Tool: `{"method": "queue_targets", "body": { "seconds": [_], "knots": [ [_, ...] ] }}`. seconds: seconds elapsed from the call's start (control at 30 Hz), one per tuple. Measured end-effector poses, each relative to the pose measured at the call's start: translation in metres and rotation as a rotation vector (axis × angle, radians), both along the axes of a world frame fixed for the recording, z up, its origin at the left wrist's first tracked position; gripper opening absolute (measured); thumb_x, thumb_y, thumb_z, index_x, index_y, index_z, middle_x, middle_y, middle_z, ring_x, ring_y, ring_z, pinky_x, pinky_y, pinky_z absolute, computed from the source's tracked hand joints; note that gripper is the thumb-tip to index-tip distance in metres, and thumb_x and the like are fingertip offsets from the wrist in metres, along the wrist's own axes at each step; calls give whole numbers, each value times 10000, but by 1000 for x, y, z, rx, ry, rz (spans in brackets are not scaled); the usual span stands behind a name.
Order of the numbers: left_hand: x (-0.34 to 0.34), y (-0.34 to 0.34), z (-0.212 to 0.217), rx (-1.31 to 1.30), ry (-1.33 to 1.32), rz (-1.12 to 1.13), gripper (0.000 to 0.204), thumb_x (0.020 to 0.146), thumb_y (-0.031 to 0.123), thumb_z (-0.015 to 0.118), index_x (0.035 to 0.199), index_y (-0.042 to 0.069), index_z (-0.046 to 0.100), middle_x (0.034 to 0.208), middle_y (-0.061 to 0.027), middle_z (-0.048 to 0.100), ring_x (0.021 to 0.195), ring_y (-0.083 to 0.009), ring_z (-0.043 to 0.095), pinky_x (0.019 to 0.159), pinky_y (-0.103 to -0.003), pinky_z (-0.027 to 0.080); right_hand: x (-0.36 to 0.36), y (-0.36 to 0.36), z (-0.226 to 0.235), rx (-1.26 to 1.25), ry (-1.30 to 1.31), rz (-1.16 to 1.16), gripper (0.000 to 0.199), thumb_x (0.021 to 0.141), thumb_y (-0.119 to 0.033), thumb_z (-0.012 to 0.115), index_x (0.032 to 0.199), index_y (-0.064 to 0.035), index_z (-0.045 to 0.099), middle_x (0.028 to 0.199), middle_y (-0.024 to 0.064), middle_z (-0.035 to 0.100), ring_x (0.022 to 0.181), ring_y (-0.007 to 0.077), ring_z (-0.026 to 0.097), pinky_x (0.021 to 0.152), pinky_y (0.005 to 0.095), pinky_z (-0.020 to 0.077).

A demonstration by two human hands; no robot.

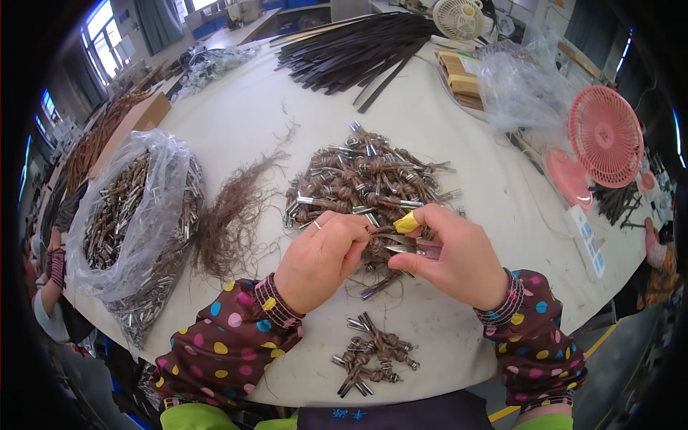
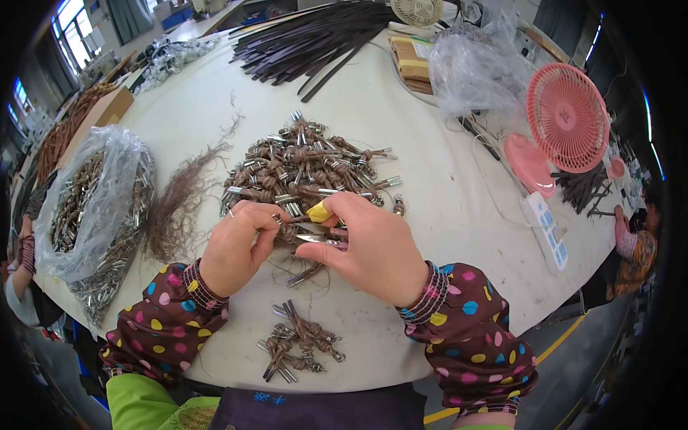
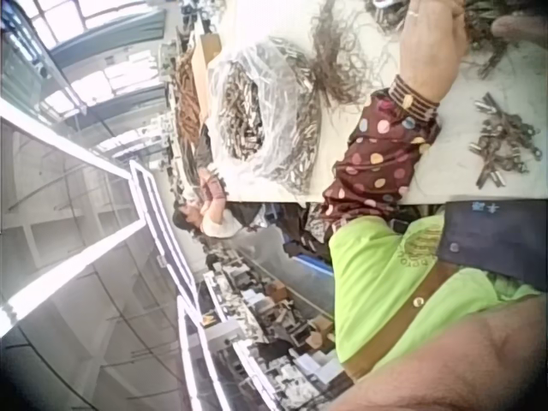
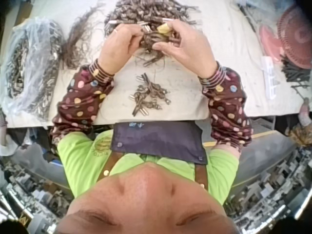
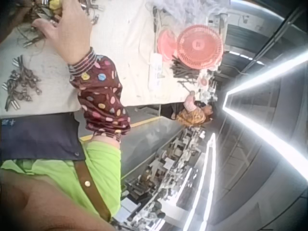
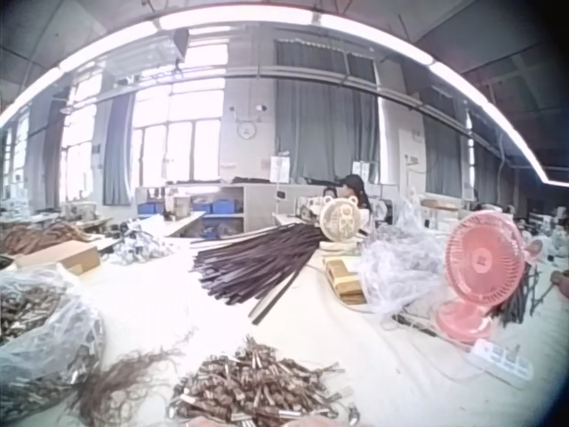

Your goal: The person assembles small metal clips with fiber bundles by hand, using a finger thimble to aid in the process.

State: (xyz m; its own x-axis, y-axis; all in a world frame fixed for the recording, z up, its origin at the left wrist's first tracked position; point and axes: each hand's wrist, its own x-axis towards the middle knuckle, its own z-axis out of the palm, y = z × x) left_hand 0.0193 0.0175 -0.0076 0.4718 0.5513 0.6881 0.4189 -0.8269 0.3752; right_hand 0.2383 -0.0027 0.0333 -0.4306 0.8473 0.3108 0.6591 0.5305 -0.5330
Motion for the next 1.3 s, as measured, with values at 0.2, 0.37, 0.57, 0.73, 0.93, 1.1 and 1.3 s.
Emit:
{"method": "queue_targets", "body": {
  "seconds": [0.2, 0.37, 0.57, 0.73, 0.93, 1.1, 1.3],
  "knots": [
    [2, -3, 2, -93, -115, -31, 210, 817, -74, 616, 944, 36, 490, 1033, -118, 646, 801, -245, 606, 673, -327, 507, 1, -3, -25, -774, 728, 33, 323, 861, -98, 702, 1123, 4, 544, 942, 18, 624, 827, 62, 590, 735, 205, 473],
    [5, -14, 2, -586, -461, -113, 245, 893, -10, 579, 1100, 23, 452, 1267, -175, 544, 780, -108, 579, 625, -251, 495, -2, -5, -20, -932, 958, -92, 300, 861, -64, 693, 1121, -17, 549, 937, -13, 602, 852, 41, 554, 755, 192, 454],
    [11, -21, 18, -1278, -560, -161, 411, 942, 125, 587, 1293, -13, 423, 1215, -126, 561, 692, -64, 555, 484, -197, 449, -17, -13, -25, -843, 1056, -114, 323, 855, -52, 697, 1120, -18, 515, 937, -10, 597, 842, 27, 535, 719, 178, 439],
    [12, -18, 18, -1289, -502, -110, 284, 938, 137, 610, 1164, -25, 557, 936, -43, 647, 611, -58, 542, 472, -204, 441, -23, -15, -42, -644, 1013, 9, 402, 844, -70, 721, 1151, 4, 471, 957, 14, 591, 703, -1, 488, 608, 149, 403],
    [11, -23, 10, -643, -167, 51, 200, 873, 91, 669, 1042, -8, 629, 783, -47, 630, 587, -83, 547, 518, -249, 455, -12, -8, -36, -433, 865, -52, 501, 820, -123, 760, 1204, -1, 463, 960, 13, 587, 582, -32, 371, 513, 132, 348],
    [13, -25, 9, -356, 41, 101, 195, 812, 66, 717, 989, 13, 654, 743, -85, 605, 609, -80, 563, 530, -264, 455, -14, -13, -16, -459, 780, -46, 449, 835, -50, 718, 1215, -4, 484, 989, 23, 584, 739, 20, 453, 635, 163, 395],
    [16, -24, 16, -653, -97, 24, 216, 815, 56, 710, 1021, 31, 653, 815, -74, 672, 594, -114, 602, 546, -250, 481, -9, -3, -36, -334, 783, -25, 362, 830, -64, 722, 1144, -25, 547, 918, -15, 610, 545, -21, 356, 492, 152, 320]
  ]
}}
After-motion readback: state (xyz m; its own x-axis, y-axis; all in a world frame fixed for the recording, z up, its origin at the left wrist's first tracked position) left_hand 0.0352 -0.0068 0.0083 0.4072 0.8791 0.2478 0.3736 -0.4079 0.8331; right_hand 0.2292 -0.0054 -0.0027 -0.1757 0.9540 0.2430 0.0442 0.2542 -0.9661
